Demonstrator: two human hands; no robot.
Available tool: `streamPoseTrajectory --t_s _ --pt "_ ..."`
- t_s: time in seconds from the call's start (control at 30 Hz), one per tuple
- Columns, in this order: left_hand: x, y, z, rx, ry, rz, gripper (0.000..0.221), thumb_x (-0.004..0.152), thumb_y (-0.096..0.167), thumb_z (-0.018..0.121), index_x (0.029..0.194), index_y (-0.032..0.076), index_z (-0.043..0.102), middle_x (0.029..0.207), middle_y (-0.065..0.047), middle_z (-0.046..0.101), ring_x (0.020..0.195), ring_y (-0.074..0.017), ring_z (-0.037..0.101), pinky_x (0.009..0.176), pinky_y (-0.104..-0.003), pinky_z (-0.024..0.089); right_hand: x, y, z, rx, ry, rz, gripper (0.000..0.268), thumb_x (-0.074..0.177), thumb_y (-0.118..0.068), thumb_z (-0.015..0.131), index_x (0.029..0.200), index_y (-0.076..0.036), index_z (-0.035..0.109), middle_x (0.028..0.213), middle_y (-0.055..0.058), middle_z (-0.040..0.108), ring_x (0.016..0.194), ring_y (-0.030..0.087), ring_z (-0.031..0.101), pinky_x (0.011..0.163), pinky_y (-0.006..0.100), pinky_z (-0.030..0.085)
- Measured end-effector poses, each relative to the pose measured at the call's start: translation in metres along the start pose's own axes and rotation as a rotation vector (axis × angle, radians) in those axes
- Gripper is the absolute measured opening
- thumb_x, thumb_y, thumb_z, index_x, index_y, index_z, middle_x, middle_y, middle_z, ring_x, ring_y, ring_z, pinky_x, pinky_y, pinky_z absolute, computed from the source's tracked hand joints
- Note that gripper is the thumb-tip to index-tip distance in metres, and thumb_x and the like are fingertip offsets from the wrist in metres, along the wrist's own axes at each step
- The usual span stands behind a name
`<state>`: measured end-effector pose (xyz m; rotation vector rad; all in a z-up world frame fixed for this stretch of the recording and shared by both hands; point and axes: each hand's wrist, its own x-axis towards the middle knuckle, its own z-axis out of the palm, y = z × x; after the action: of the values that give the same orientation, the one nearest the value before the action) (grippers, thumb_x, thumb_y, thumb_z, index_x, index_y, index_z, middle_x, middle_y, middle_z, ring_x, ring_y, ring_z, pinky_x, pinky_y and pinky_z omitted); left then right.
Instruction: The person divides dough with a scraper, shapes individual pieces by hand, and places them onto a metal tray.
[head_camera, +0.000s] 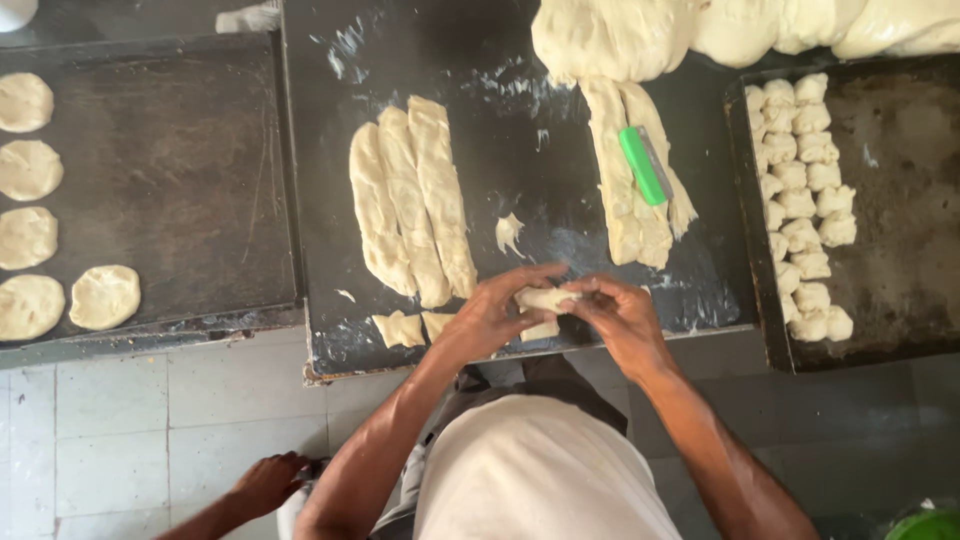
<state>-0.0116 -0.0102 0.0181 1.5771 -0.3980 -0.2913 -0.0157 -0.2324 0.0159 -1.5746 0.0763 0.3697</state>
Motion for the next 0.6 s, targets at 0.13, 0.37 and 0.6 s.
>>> streamPoseTrajectory --t_s 0.13,0.37,0.6 --pt "0.014 -0.006 0.009 0.426 0.009 -0.075 0.028 0.093 0.012 0.075 0.121 0.012 0.074 0.103 -0.016 0.078 0.091 -0.0301 0.076 0.077 -0.040 0.059 -0.008 -0.030 -0.017 -0.289 -0.373 0.077 0.008 0.091 -0.006 0.072 0.098 -0.002 0.073 0.096 0.010 0.079 0.083 0.016 0.075 0.076 0.030 0.062" --pt "0.044 -0.017 0.038 0.274 0.016 -0.213 0.041 0.087 0.014 0.075 0.127 0.007 0.068 0.096 -0.017 0.076 0.079 -0.0231 0.077 0.072 -0.037 0.060 0.025 -0.057 -0.082 -0.272 -0.184 -0.097 0.065 0.088 -0.016 0.076 0.145 -0.015 0.045 0.126 0.003 0.064 0.087 0.019 0.079 0.077 0.034 0.064" --pt "0.077 -0.048 0.083 -0.675 -0.113 -0.564 0.040 0.098 0.020 0.066 0.135 0.004 0.068 0.119 -0.013 0.078 0.106 -0.0202 0.078 0.096 -0.033 0.063 -0.025 -0.002 -0.087 -0.912 0.029 -0.495 0.048 0.083 -0.011 0.078 0.129 -0.007 0.067 0.127 0.013 0.059 0.117 0.036 0.061 0.092 0.044 0.057"
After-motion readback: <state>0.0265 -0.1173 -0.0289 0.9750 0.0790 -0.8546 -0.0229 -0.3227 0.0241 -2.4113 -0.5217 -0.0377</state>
